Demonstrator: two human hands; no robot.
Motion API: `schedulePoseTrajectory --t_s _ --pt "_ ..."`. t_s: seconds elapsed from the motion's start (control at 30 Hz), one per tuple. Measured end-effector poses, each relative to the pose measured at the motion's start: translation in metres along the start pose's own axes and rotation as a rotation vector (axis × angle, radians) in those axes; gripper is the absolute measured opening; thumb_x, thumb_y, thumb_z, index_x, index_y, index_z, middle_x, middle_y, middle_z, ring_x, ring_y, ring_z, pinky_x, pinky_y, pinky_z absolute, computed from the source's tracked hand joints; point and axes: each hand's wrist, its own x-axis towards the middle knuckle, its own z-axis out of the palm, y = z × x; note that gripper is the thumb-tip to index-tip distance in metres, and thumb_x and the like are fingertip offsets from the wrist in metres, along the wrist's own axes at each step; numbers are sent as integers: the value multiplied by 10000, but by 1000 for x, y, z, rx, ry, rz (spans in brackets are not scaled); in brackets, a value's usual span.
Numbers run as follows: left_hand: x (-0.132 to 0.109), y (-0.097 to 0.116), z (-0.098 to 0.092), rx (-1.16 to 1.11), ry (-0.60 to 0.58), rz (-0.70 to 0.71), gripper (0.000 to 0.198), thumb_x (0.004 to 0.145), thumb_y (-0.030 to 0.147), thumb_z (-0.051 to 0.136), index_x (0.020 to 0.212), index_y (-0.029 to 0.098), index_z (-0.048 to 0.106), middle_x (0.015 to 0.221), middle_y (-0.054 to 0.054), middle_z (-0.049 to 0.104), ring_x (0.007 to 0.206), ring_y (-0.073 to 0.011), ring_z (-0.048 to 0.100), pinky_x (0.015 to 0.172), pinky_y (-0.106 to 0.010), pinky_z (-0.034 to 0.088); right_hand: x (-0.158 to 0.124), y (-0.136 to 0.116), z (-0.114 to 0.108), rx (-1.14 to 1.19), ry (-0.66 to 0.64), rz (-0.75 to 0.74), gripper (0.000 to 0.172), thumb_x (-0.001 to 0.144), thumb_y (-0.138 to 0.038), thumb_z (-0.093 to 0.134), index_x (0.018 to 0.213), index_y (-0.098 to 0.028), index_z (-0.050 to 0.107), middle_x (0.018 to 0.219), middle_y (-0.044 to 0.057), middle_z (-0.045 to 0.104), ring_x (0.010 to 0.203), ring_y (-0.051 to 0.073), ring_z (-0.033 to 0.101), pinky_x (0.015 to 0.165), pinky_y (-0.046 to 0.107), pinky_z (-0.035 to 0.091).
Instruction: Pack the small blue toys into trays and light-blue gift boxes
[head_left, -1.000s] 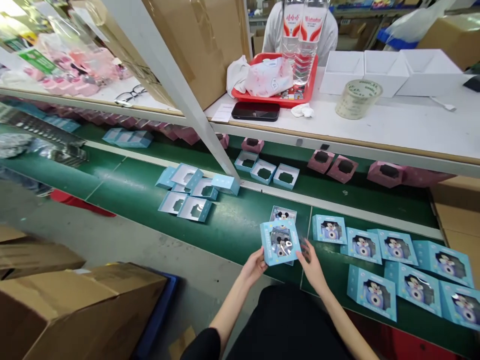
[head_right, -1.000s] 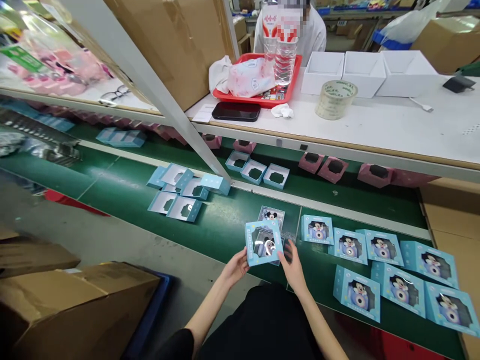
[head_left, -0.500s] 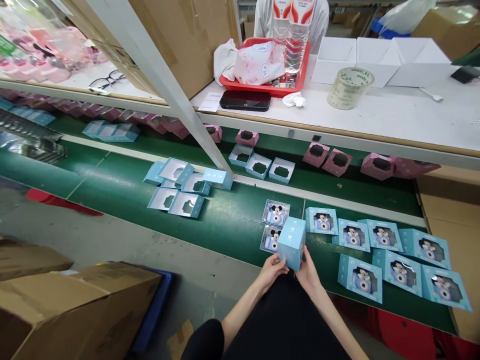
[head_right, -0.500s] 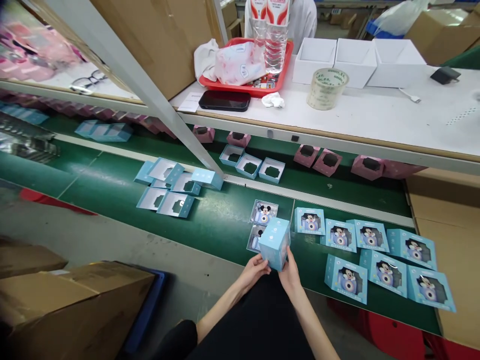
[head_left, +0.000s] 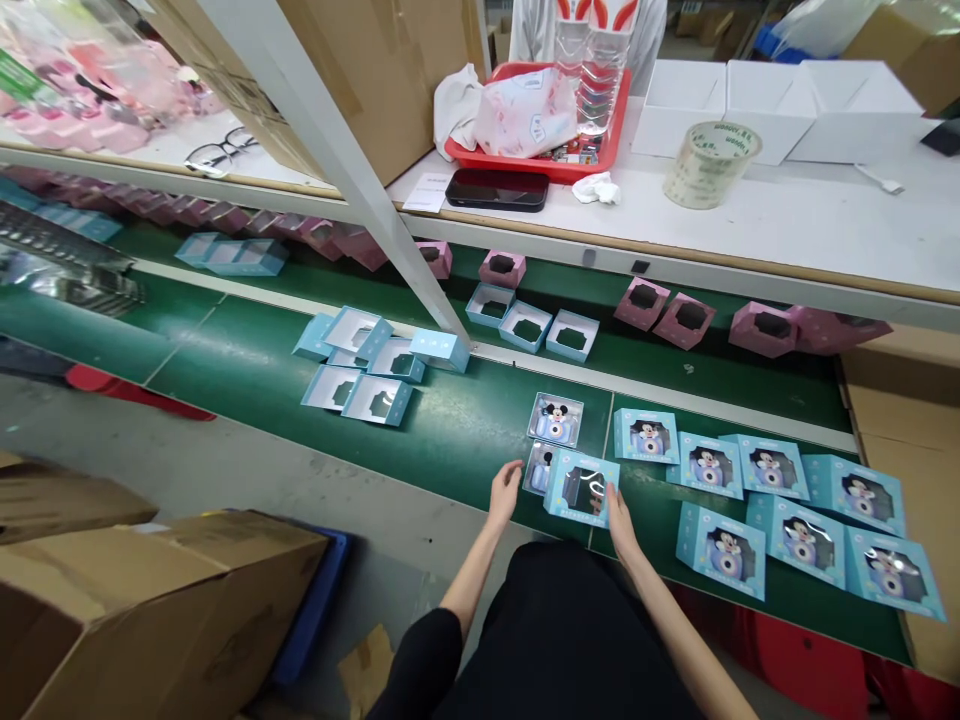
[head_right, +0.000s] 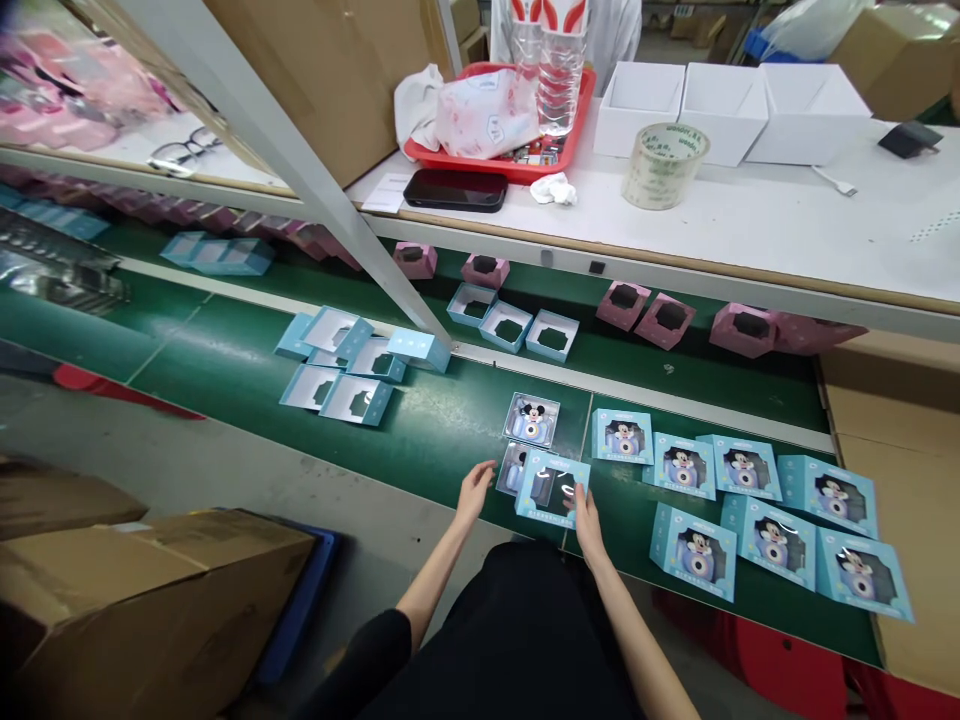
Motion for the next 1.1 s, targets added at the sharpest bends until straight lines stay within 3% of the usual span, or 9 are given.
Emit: schedulePoseTrajectory --t_s 0.13,0.3,0.43,0.53,0.73,0.9,1.0,1.07,1.1 --pt "21 6 10 86 -163 -68 564 842 626 553 1099 154 721 1241 -138 682 1216 -318 580 1077 -431 407 11 13 -3 -285 7 -180 789 814 -800 404 1274 -178 560 1191 124 675 1043 291 660 889 383 516" --pt "5 -4 37 153 -423 -26 721 881 716 414 1128 107 710 1184 -145 701 1152 -306 612 1055 -424 431 9 4 -11 -592 141 -291 831 877 -771 234 1326 -145 544 1324 170 593 1265 334 517 1052 411 389" --pt "-7 -26 53 231 -572 -25 759 765 662 659 1289 114 629 1338 -168 602 1156 -305 603 1013 -405 469 -8 10 -50 -757 169 -272 797 915 -728 180 1350 -160 531 1305 167 591 1216 349 545 967 411 428" --pt "-11 -43 66 297 -702 29 802 690 620 749 1319 140 614 1331 -154 582 1083 -276 615 964 -388 494 -18 23 -72 -891 285 -308 770 938 -691 155 1390 -168 495 1279 171 575 1189 350 548 894 407 449" --pt "-1 -48 80 637 -569 96 791 739 603 689 1377 152 564 1178 -128 611 942 -241 600 871 -361 496 1 40 -70 -1103 495 -526 808 961 -636 134 1450 -72 442 1258 233 572 1142 373 538 908 475 432" --pt "-6 -52 95 760 -587 87 711 821 515 621 1400 117 514 1069 -120 687 918 -252 638 852 -351 492 8 35 -63 -1197 476 -728 598 1013 -475 202 1494 -193 419 1516 158 427 1309 331 448 1000 481 390" --pt "-11 -52 120 698 -792 133 577 818 411 639 1313 121 586 1051 -111 717 882 -238 663 804 -323 508 5 39 -77 -1259 384 -813 536 1018 -463 265 1475 -254 451 1568 100 375 1386 292 389 1061 459 365" --pt "2 -33 142 629 -940 173 403 827 372 628 1149 137 687 959 -83 740 831 -218 676 770 -301 520 7 46 -98 -1272 379 -849 560 1005 -517 306 1474 -248 452 1569 105 374 1415 293 364 1088 464 354" --pt "16 -15 153 593 -925 220 327 850 364 597 1057 143 720 911 -74 743 807 -209 680 764 -298 526 10 49 -110 -1268 381 -862 580 997 -546 316 1474 -245 452 1566 110 380 1422 295 359 1095 467 356"
